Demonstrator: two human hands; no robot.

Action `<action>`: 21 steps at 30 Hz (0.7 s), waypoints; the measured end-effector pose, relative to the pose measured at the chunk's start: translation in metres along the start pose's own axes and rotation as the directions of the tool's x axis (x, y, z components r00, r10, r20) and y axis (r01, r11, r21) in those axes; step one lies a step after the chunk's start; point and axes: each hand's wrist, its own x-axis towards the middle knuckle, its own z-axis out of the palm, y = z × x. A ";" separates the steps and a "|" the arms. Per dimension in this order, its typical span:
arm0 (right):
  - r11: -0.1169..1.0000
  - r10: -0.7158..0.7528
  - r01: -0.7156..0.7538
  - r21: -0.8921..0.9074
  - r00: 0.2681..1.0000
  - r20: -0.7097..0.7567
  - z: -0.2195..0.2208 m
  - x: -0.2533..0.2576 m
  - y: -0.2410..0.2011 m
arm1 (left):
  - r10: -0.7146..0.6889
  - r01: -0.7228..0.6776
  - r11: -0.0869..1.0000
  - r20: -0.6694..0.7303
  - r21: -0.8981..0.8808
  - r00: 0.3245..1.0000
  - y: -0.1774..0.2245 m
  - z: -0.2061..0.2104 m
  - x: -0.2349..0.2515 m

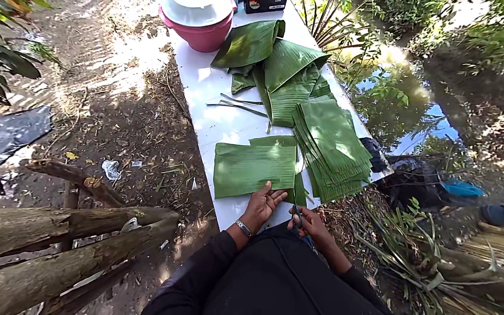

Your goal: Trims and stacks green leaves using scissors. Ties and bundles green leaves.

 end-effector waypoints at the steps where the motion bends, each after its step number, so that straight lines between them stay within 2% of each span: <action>1: 1.000 -0.009 0.009 0.004 1.000 0.000 0.001 0.001 0.000 | -0.011 0.011 1.000 -0.002 -0.004 1.000 -0.002 -0.002 -0.001; 8: 0.999 -0.038 0.040 0.035 0.998 -0.044 0.004 0.009 -0.006 | -0.033 0.033 0.999 0.013 0.008 0.999 -0.001 -0.004 -0.004; 21: 0.999 -0.042 0.043 0.032 0.999 -0.015 0.002 0.010 -0.003 | -0.021 0.021 1.000 0.003 -0.012 1.000 0.005 -0.008 -0.004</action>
